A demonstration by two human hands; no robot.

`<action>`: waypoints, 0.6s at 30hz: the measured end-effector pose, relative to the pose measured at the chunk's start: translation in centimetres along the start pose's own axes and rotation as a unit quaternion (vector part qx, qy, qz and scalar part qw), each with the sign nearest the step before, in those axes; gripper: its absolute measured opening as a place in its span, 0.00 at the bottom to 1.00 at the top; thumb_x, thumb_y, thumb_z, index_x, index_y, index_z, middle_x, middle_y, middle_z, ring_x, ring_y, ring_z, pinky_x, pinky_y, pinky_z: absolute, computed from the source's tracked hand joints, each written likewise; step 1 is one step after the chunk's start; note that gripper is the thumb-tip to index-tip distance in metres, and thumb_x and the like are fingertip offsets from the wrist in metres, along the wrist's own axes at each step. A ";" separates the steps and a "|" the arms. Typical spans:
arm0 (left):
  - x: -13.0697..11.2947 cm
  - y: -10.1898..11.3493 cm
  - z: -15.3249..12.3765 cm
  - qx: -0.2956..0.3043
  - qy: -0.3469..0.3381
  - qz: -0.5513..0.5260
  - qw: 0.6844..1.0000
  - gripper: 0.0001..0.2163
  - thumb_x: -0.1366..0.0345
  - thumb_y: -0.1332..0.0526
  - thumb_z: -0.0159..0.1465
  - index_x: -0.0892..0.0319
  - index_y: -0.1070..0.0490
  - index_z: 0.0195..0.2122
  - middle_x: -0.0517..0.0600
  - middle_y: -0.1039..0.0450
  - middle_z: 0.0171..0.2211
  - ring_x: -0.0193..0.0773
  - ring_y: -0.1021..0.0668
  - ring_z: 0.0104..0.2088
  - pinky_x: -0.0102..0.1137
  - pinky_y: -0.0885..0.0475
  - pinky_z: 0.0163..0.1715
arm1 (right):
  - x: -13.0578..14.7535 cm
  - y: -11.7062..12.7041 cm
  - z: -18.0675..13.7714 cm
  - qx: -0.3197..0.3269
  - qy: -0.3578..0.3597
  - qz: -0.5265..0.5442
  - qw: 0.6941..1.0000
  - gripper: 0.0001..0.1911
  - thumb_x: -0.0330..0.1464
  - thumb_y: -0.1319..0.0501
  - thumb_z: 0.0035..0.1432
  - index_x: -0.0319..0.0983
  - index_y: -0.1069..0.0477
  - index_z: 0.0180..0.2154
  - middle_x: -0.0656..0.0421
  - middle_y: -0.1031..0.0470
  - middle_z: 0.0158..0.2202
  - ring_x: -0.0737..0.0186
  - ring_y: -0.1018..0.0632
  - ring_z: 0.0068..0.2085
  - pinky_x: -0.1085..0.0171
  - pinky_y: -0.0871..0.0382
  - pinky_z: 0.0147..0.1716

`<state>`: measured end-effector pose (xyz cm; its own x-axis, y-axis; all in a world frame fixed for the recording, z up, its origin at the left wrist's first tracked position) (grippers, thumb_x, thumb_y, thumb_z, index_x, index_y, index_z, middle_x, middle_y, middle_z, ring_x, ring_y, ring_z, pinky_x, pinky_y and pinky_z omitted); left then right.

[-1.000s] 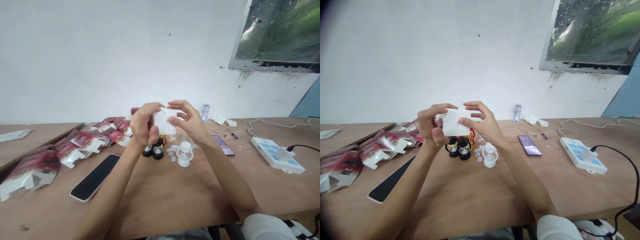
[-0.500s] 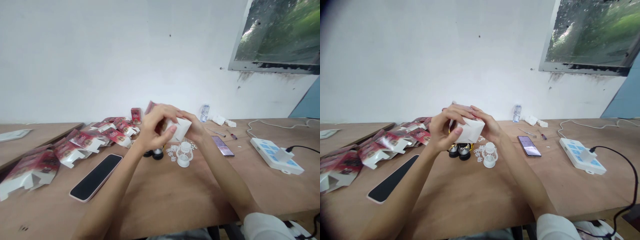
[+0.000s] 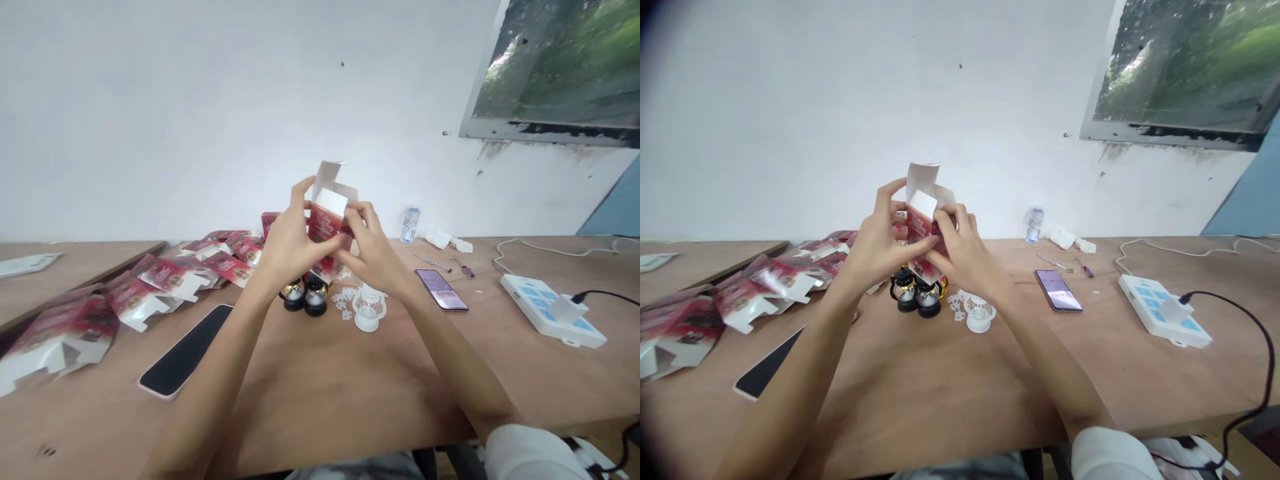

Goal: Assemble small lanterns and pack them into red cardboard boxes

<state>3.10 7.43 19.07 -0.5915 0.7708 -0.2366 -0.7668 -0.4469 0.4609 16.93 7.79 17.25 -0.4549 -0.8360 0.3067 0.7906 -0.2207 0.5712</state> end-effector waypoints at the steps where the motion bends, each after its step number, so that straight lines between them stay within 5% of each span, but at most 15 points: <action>1: 0.1 0.1 0.0 -0.011 -0.006 0.001 1.000 0.35 0.64 0.37 0.53 0.51 0.53 0.60 0.50 0.28 0.40 0.34 0.24 0.28 0.30 0.28 0.27 | 0.1 0.2 -0.1 0.030 0.003 0.023 0.999 0.28 0.37 0.41 0.56 0.47 0.46 0.57 0.52 0.42 0.53 0.50 0.35 0.53 0.49 0.33 0.51; 4: 0.3 0.7 0.1 -0.030 -0.021 -0.004 0.999 0.37 0.67 0.38 0.52 0.49 0.55 0.61 0.48 0.28 0.38 0.34 0.24 0.28 0.31 0.27 0.27 | 0.0 1.9 -0.3 0.034 -0.017 0.088 0.995 0.40 0.41 0.38 0.52 0.51 0.56 0.61 0.54 0.47 0.60 0.52 0.34 0.53 0.56 0.26 0.41; 7: 0.5 1.6 0.4 -0.043 -0.019 0.006 0.999 0.35 0.69 0.38 0.50 0.49 0.49 0.59 0.47 0.30 0.35 0.36 0.25 0.31 0.31 0.25 0.30 | -1.0 3.7 -0.6 0.009 -0.058 0.053 0.997 0.35 0.41 0.38 0.52 0.50 0.50 0.59 0.55 0.45 0.60 0.54 0.29 0.48 0.60 0.27 0.35; 10: 0.7 2.6 0.7 -0.051 -0.004 0.038 0.998 0.32 0.73 0.38 0.48 0.50 0.41 0.56 0.47 0.32 0.34 0.36 0.26 0.32 0.31 0.25 0.30 | -2.5 3.4 -1.0 0.166 -0.117 -0.078 0.976 0.26 0.38 0.35 0.48 0.44 0.37 0.50 0.55 0.31 0.49 0.55 0.25 0.41 0.59 0.29 0.33; 14: 1.1 3.0 0.7 -0.048 0.011 0.055 0.997 0.30 0.74 0.37 0.46 0.51 0.36 0.52 0.49 0.34 0.40 0.34 0.27 0.31 0.29 0.25 0.26 | -4.3 0.4 -2.3 0.448 -0.186 -0.213 0.848 0.20 0.36 0.29 0.35 0.39 0.30 0.33 0.56 0.25 0.32 0.52 0.24 0.34 0.62 0.35 0.27; 16: 1.0 3.0 0.6 -0.048 0.006 0.043 0.998 0.28 0.74 0.37 0.46 0.52 0.35 0.50 0.51 0.35 0.43 0.34 0.27 0.31 0.28 0.26 0.24 | -4.9 -1.1 -2.4 0.477 -0.194 -0.251 0.820 0.18 0.34 0.28 0.32 0.39 0.31 0.27 0.56 0.26 0.29 0.52 0.24 0.33 0.63 0.37 0.25; 18: 0.9 2.8 0.5 -0.049 0.005 0.029 0.998 0.27 0.72 0.36 0.47 0.52 0.37 0.49 0.51 0.36 0.45 0.34 0.27 0.32 0.29 0.25 0.25 | -5.2 -2.3 -2.1 0.448 -0.189 -0.264 0.833 0.18 0.31 0.27 0.29 0.40 0.33 0.25 0.57 0.26 0.27 0.52 0.24 0.34 0.64 0.37 0.25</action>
<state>0.49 7.11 20.59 -0.6378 0.7382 -0.2197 -0.7514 -0.5336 0.3881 18.35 11.63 12.75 -0.8724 -0.4866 -0.0456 -0.1060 0.0973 0.9896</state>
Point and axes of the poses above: each hand's wrist, its own z-axis towards the middle knuckle, its own y-axis out of the back of the hand, x = y × z, the point moved 4 cm from there along z, towards the middle knuckle
